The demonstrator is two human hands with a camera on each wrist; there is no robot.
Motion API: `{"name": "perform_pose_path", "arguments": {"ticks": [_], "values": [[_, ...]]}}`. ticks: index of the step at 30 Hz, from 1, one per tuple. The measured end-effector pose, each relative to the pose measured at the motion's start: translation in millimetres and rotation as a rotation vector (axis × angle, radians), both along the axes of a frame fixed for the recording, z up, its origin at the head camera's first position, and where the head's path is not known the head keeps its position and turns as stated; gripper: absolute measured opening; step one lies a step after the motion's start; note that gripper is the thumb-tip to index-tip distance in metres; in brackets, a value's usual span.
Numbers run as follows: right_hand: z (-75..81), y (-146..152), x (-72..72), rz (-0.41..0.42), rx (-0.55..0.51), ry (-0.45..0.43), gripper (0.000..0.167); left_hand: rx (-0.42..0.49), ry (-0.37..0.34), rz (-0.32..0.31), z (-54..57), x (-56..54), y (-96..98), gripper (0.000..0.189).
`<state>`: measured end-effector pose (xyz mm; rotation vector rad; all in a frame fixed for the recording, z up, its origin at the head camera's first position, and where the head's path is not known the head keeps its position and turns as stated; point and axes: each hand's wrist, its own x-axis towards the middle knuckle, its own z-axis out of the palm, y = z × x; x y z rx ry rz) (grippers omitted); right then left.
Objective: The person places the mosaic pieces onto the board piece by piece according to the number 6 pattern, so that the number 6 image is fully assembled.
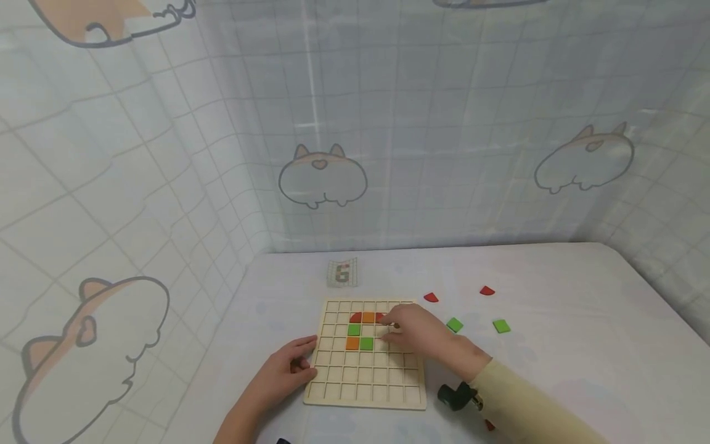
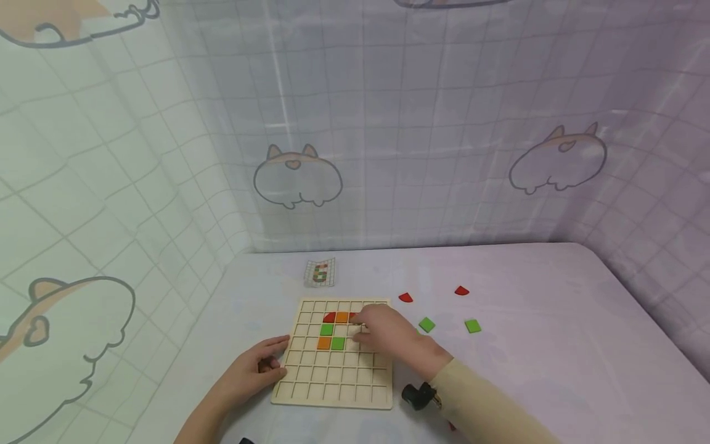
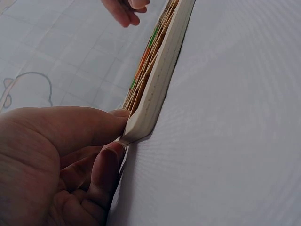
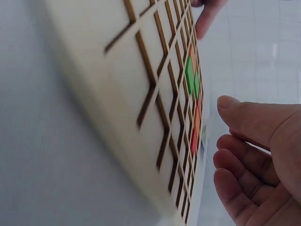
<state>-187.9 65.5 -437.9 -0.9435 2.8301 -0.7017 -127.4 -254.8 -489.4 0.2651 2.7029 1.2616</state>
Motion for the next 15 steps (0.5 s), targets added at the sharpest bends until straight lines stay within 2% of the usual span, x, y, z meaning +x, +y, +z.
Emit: {"name": "perform_pose_path", "arguments": {"ticks": [8, 15], "values": [[3.1, 37, -0.5, -0.129, 0.003, -0.012, 0.033, -0.013, 0.015, 0.007, -1.6, -0.5, 1.5, 0.058], [6.1, 67, 13.5, -0.183, 0.019, 0.017, 0.034, -0.031, -0.004, 0.029, -3.7, -1.6, 0.7, 0.059]]}}
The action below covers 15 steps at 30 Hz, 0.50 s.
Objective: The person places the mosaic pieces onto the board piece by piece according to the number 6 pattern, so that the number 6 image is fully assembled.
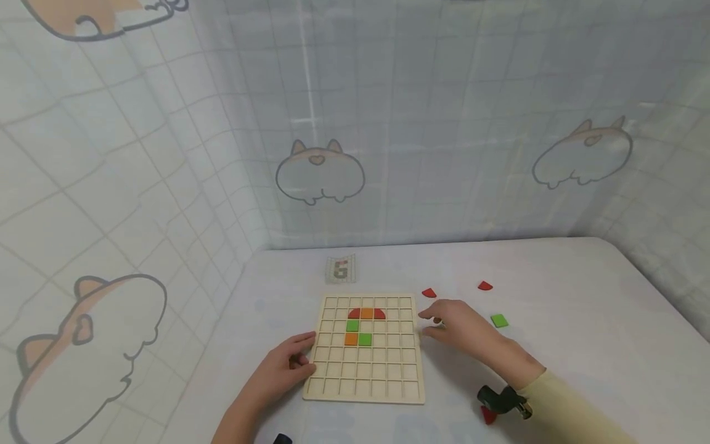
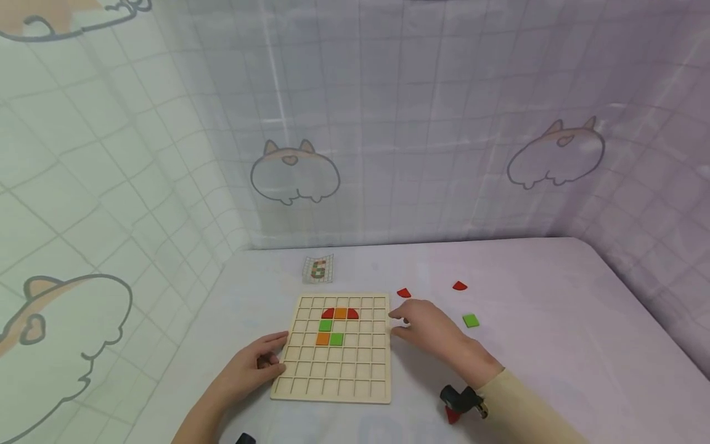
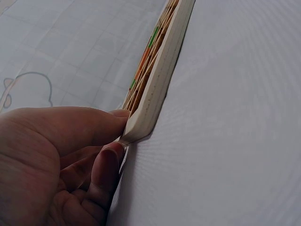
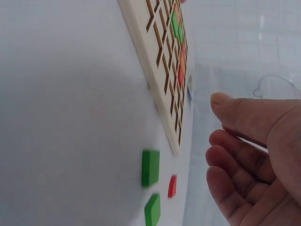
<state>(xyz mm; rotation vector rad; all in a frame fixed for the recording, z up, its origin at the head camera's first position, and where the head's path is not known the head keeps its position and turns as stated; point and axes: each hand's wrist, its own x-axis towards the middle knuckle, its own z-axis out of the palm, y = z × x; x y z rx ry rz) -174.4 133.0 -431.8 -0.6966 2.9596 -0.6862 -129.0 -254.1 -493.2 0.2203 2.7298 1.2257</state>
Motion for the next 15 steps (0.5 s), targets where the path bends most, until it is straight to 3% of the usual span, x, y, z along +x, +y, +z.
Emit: {"name": "perform_pose_path", "arguments": {"ticks": [8, 15], "values": [[-3.3, 33, 20.1, 0.016, 0.003, 0.052, 0.030, -0.002, -0.001, -0.002, -0.8, 0.5, -0.6, 0.060], [-6.7, 49, 42.4, -0.018, -0.024, -0.010, 0.027, -0.002, 0.000, 0.002, 0.6, 0.5, -0.4, 0.059]]}}
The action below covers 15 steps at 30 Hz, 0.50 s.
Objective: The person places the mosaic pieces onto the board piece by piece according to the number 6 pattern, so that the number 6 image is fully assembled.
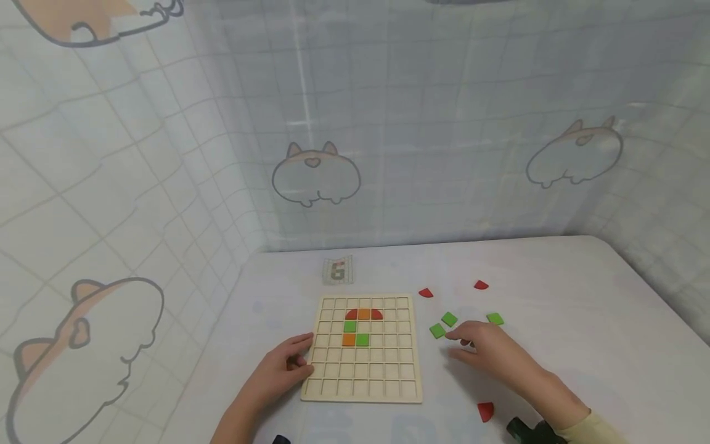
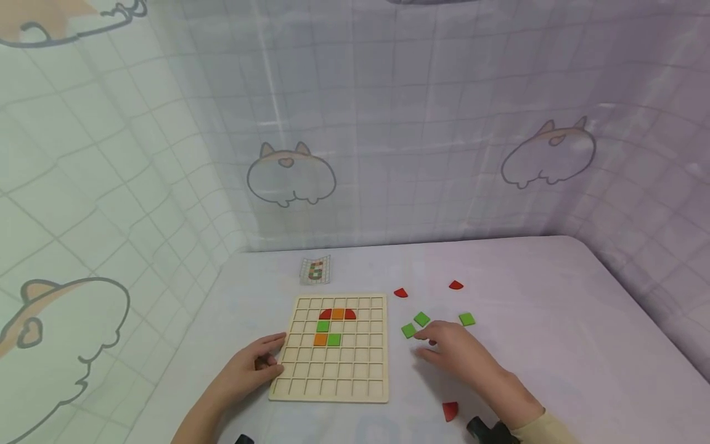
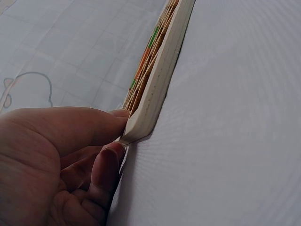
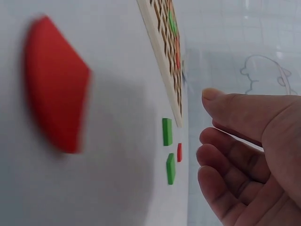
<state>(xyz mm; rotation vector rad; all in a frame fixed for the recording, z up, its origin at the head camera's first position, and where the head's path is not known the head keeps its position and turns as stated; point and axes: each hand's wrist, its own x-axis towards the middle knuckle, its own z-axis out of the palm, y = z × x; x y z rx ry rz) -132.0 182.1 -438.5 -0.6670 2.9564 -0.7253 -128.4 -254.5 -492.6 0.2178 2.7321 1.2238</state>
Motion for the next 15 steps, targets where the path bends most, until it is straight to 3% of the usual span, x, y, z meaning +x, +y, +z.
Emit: {"name": "perform_pose_path", "arguments": {"ticks": [15], "values": [[-12.0, 18, 44.2, -0.193, -0.026, -0.223, 0.024, 0.024, 0.009, 0.000, 1.3, 1.7, 0.5, 0.058]]}}
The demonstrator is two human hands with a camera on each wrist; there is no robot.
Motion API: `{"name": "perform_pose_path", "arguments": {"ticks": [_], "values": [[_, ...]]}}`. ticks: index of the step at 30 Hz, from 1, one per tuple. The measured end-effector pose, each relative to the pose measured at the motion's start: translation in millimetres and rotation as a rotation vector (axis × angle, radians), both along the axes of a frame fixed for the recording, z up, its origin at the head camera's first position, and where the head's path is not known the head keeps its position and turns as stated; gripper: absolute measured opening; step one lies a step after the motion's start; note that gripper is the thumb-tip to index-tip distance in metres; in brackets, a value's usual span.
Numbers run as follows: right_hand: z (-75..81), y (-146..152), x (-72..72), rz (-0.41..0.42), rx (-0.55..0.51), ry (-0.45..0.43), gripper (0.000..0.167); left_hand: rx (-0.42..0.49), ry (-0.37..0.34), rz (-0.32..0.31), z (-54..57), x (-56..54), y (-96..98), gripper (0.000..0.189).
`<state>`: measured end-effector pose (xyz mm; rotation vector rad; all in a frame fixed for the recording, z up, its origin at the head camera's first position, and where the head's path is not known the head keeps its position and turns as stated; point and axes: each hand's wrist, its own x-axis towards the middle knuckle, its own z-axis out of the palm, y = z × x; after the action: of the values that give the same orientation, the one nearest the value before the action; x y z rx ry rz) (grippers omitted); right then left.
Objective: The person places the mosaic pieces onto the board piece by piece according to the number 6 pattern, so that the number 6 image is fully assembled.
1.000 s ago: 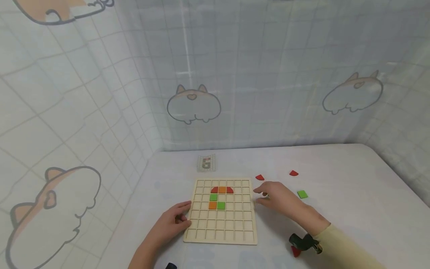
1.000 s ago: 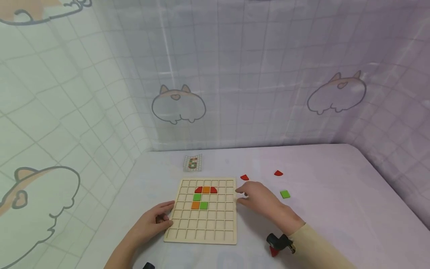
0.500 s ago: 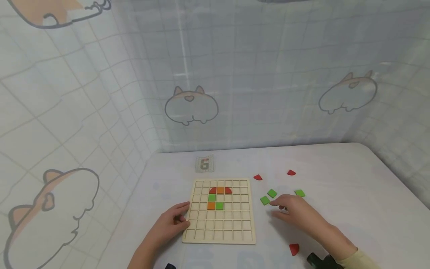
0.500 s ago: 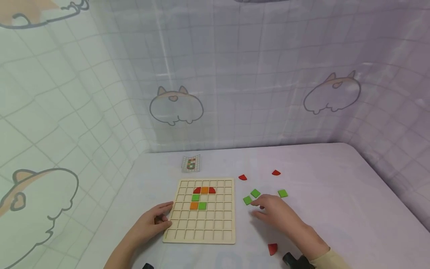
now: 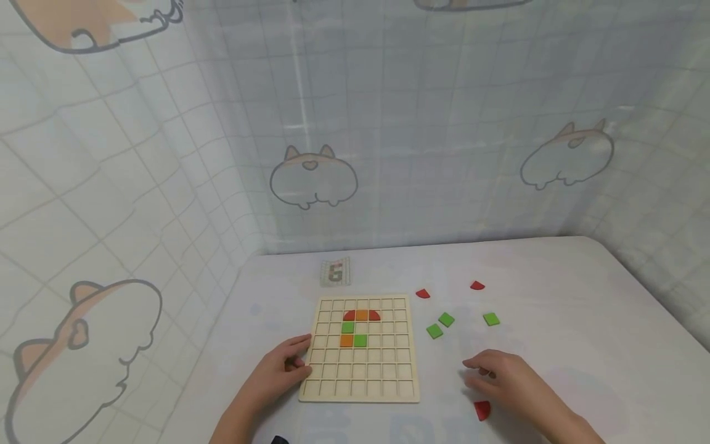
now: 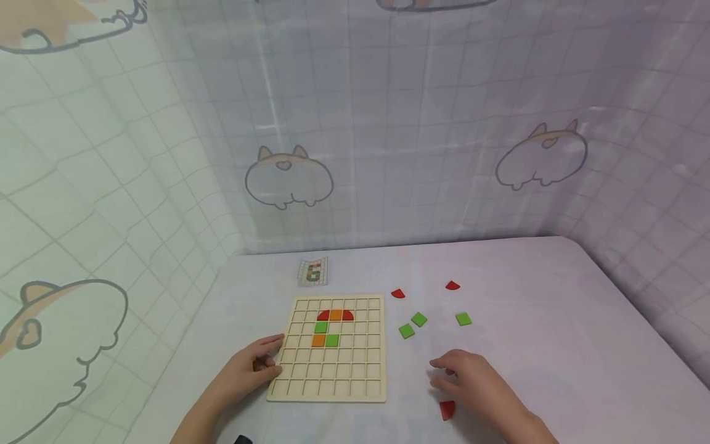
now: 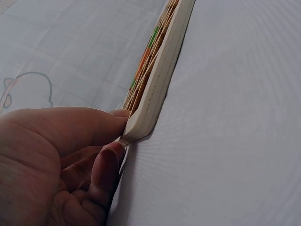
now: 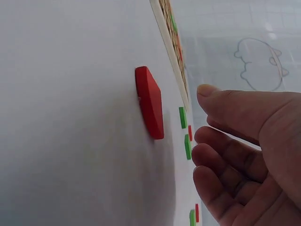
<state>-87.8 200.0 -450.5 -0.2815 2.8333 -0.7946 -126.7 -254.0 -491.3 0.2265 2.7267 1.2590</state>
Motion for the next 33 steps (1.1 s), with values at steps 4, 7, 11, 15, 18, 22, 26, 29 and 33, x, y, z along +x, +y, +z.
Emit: {"name": "perform_pose_path", "arguments": {"ticks": [4, 7, 11, 15, 18, 22, 26, 29, 33], "values": [[-3.9, 8, 13.2, 0.018, -0.008, 0.042, 0.026, -0.002, -0.009, -0.001, -2.0, -0.9, -1.2, 0.059], [-8.3, 12, 23.1, 0.019, -0.019, 0.047, 0.030, -0.006, -0.020, 0.000, -3.6, -1.8, -1.8, 0.059], [-13.0, 13, 31.7, -0.022, -0.049, -0.014, 0.035, -0.005, -0.016, -0.005, -3.1, -1.3, -1.8, 0.059], [-17.0, 14, 36.3, 0.013, -0.062, -0.019, 0.032, 0.000, -0.014, -0.011, -1.8, -0.6, -1.5, 0.059], [-19.4, 14, 36.8, 0.051, -0.059, -0.025, 0.026, 0.001, -0.019, -0.011, -1.7, -0.6, -1.4, 0.060], [-19.7, 12, 34.5, 0.057, -0.042, -0.046, 0.017, 0.001, -0.016, -0.011, -1.0, 0.2, -1.3, 0.060], [-20.0, 14, 32.5, 0.098, -0.047, -0.003, 0.010, 0.004, -0.011, -0.010, -0.5, 0.9, -1.6, 0.059], [-20.6, 16, 30.9, 0.138, -0.064, 0.026, 0.014, 0.006, -0.009, -0.005, -0.6, 0.7, -1.8, 0.059], [-20.8, 17, 28.1, 0.131, -0.065, 0.020, 0.023, 0.012, -0.011, 0.001, -0.9, 0.1, -1.9, 0.060]]}}
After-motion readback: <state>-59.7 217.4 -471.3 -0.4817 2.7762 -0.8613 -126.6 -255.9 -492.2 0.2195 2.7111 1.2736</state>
